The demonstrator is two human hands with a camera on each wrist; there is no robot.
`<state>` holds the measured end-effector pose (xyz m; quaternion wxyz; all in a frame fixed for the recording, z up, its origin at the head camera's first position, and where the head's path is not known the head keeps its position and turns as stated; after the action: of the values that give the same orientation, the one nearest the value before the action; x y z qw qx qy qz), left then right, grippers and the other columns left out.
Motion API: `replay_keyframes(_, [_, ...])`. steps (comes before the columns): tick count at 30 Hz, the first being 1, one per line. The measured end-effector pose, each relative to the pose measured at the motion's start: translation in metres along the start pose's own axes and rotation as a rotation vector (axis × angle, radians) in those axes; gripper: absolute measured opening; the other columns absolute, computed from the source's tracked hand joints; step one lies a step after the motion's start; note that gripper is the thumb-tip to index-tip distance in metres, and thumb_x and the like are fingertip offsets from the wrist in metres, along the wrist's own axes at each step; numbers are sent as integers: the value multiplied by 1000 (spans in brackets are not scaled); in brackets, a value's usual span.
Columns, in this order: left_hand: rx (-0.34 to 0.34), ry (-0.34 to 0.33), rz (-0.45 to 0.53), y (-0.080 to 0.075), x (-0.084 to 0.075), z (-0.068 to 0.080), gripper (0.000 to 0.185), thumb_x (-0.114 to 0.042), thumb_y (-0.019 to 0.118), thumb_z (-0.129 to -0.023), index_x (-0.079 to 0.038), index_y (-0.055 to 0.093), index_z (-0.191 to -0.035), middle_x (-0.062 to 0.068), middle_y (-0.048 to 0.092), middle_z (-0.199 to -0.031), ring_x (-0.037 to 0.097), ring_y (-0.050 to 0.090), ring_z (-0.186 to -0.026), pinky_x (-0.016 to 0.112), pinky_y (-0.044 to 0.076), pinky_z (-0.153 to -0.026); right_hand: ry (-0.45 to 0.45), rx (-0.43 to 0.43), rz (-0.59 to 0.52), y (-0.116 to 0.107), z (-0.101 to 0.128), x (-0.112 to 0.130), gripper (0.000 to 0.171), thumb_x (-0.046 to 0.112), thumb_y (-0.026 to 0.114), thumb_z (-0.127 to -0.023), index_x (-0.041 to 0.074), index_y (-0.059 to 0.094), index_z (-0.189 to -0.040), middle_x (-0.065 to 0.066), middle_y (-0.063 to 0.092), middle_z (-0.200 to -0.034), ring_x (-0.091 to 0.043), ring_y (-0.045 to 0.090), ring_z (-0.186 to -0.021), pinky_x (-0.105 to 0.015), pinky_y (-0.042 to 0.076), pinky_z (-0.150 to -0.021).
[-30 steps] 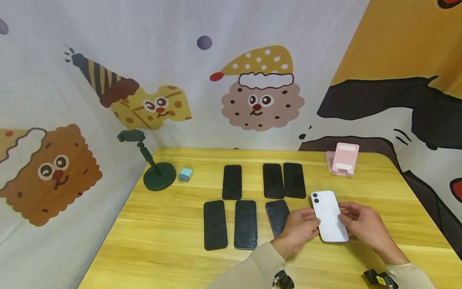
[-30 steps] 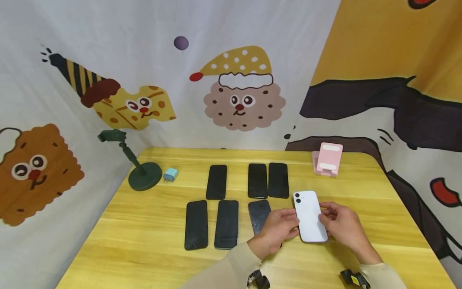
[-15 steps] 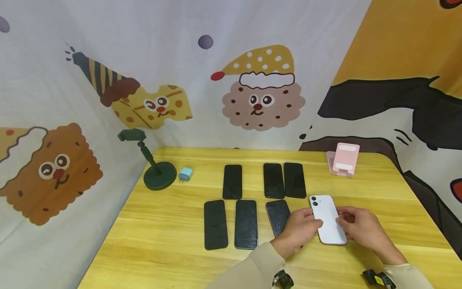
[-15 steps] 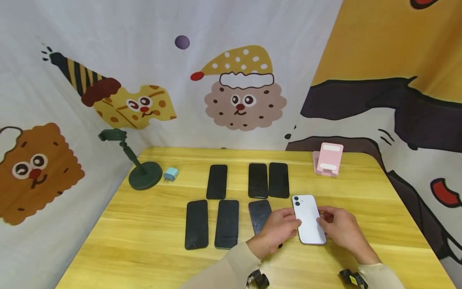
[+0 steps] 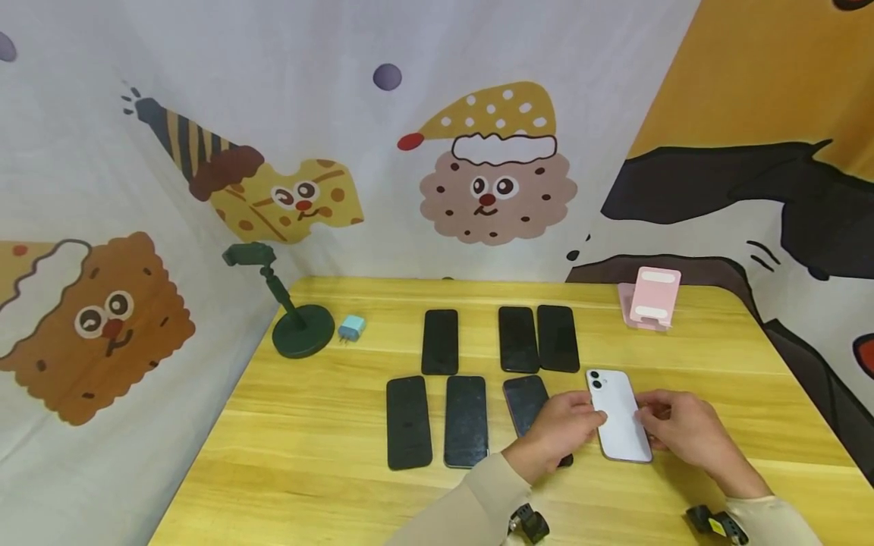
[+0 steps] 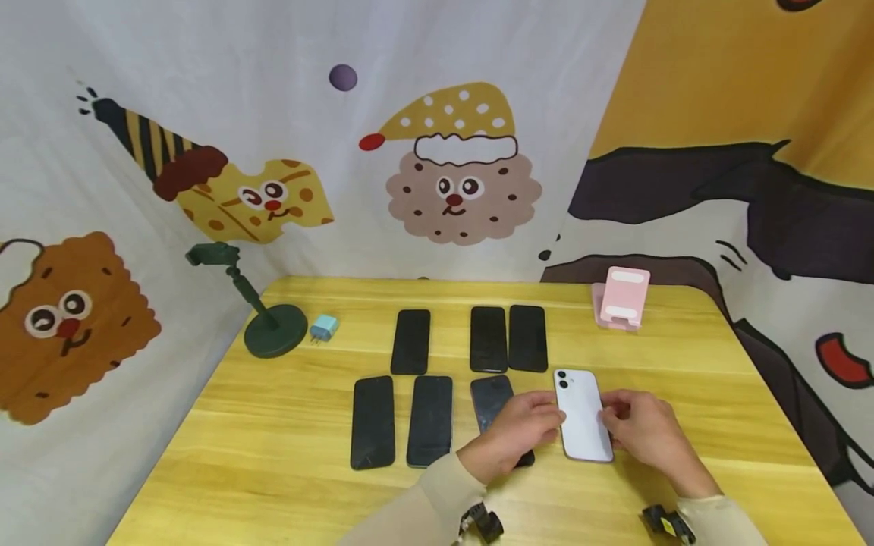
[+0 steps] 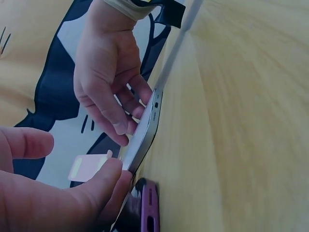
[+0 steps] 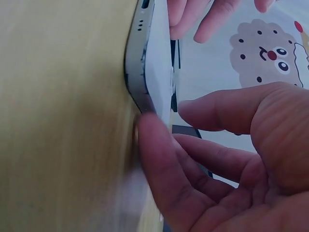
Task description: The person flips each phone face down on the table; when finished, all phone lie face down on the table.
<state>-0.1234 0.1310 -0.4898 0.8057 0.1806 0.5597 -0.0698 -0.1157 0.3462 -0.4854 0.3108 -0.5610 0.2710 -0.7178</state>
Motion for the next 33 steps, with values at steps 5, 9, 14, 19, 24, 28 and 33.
replay_keyframes(5, [14, -2, 0, -14, -5, 3, 42, -7, 68, -97, 2, 63, -138, 12, 75, -119, 23, 71, -107, 44, 61, -97, -87, -90, 133, 1, -1, 6, 36, 17, 74, -98, -6, 72, -125, -13, 78, -101, -18, 67, -84, -24, 51, -60])
replay_keyframes(9, [18, 16, -7, -30, -10, 7, 42, -8, 67, -97, 0, 63, -138, 11, 76, -117, 24, 72, -102, 41, 62, -89, -145, -144, 135, 6, -2, 19, 34, 19, 77, -97, -4, 74, -122, -10, 78, -98, -17, 69, -83, -23, 50, -60])
replay_keyframes(14, [2, 44, -60, -49, -11, 12, 45, -10, 68, -98, -1, 62, -141, 11, 76, -120, 22, 72, -103, 36, 62, -85, -207, -160, 86, 18, -6, 36, 30, 22, 76, -98, 1, 76, -120, -5, 78, -95, -15, 70, -82, -23, 50, -60])
replay_keyframes(19, [-35, 48, -120, -64, -11, 16, 45, -14, 70, -100, -2, 62, -142, 5, 74, -119, 21, 72, -106, 37, 62, -85, -278, -185, 22, 34, -13, 51, 27, 19, 76, -98, 2, 77, -120, -3, 78, -93, -9, 71, -77, -23, 52, -61])
replay_keyframes(24, [-77, 50, -142, -75, -12, 21, 46, -15, 71, -100, -2, 61, -142, 13, 67, -128, 18, 70, -104, 37, 60, -88, -342, -180, -29, 46, -16, 66, 28, 18, 77, -98, 2, 77, -120, -1, 79, -94, -6, 71, -76, -23, 54, -62])
replay_keyframes(28, [-98, 51, -162, -89, -12, 29, 48, -16, 71, -99, 0, 59, -143, 16, 64, -132, 16, 66, -104, 34, 59, -87, -348, -131, -103, 56, -15, 73, 30, 17, 76, -99, 1, 74, -124, -5, 79, -101, -6, 70, -78, -23, 54, -61])
replay_keyframes(33, [-104, 34, -200, -105, -14, 39, 54, -19, 71, -100, 1, 56, -147, 19, 61, -138, 19, 65, -110, 36, 59, -91, -283, -7, -218, 70, -12, 72, 37, 15, 73, -101, -2, 68, -133, -17, 76, -120, -13, 74, -86, -25, 60, -66])
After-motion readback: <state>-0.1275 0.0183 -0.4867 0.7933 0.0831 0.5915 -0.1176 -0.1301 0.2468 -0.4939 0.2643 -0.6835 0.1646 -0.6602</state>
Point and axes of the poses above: each hand's wrist, its own z-axis away from the middle knuckle, its own y-axis out of the palm, x = y × z, the point moved 1 cm from there along -z, towards the middle knuckle
